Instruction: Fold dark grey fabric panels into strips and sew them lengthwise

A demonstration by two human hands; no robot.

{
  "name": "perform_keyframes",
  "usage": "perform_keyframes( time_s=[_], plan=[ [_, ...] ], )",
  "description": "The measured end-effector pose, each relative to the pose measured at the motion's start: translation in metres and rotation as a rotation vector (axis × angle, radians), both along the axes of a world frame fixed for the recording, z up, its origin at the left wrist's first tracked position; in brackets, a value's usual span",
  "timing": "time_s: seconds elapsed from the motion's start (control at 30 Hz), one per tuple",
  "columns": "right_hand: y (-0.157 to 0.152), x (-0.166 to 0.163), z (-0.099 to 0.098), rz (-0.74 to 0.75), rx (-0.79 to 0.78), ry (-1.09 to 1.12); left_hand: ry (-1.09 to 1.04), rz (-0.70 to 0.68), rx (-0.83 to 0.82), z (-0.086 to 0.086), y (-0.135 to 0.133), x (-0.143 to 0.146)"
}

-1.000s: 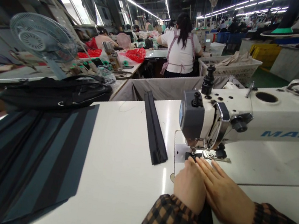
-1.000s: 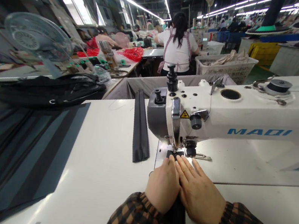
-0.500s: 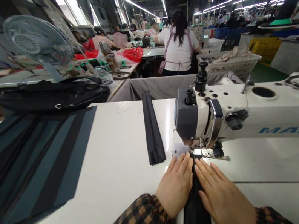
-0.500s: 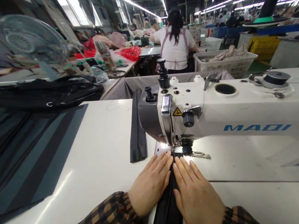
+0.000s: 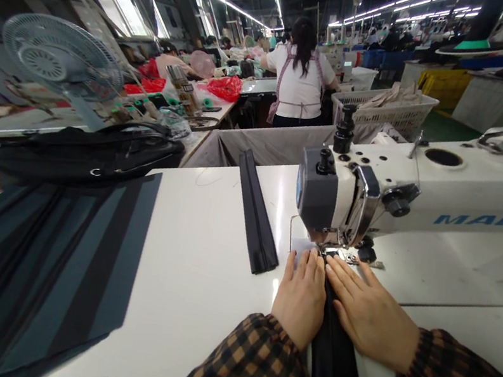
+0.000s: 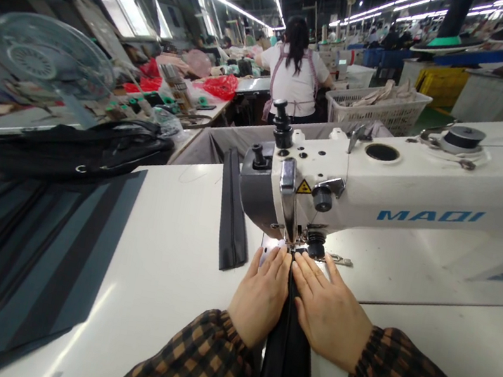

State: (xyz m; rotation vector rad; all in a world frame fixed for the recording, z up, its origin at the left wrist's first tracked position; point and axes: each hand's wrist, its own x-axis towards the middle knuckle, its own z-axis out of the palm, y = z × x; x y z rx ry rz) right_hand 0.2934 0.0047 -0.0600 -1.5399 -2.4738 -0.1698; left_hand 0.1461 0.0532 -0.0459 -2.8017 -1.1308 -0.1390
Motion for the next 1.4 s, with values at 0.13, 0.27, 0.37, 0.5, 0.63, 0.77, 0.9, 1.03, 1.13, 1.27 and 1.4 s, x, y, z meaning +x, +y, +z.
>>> perform_keyframes(
  time_s=[0.13, 0.27, 0.37, 0.5, 0.63, 0.77, 0.9, 1.03, 1.13, 1.27, 1.4],
  plan=[
    [-0.013, -0.006, -0.003, -0.036, 0.097, 0.006, -0.059, -0.08, -0.013, -0.007, -0.013, -0.01],
    [-0.03, -0.009, -0.008, -0.02, 0.187, -0.003, -0.116, -0.062, -0.019, -0.016, -0.033, -0.014],
    [-0.035, -0.008, -0.011, -0.015, 0.179, -0.012, -0.111, -0.061, 0.001, -0.017, -0.039, -0.011],
    [-0.033, -0.008, -0.013, -0.013, 0.148, -0.029, -0.108, -0.084, -0.005, -0.014, -0.037, -0.009],
    [-0.033, -0.01, -0.012, -0.021, 0.125, -0.011, -0.084, -0.091, 0.002, -0.013, -0.036, -0.01],
    [-0.032, -0.01, -0.01, -0.022, 0.105, 0.013, -0.025, -0.146, 0.026, -0.013, -0.035, -0.009],
    [-0.028, -0.009, -0.009, -0.015, 0.112, -0.004, 0.017, -0.155, 0.019, -0.014, -0.033, -0.008],
    [-0.025, -0.007, -0.01, 0.001, 0.117, -0.014, 0.01, -0.137, -0.009, -0.015, -0.033, -0.008],
    [-0.024, -0.005, -0.011, 0.014, 0.099, -0.015, 0.007, -0.128, -0.043, -0.014, -0.032, -0.007],
    [-0.023, -0.005, -0.011, 0.002, 0.089, 0.005, 0.012, -0.138, -0.038, -0.012, -0.031, -0.005],
    [-0.027, -0.007, -0.012, -0.005, 0.112, -0.002, 0.0, -0.121, -0.028, -0.015, -0.035, -0.003]
  ],
)
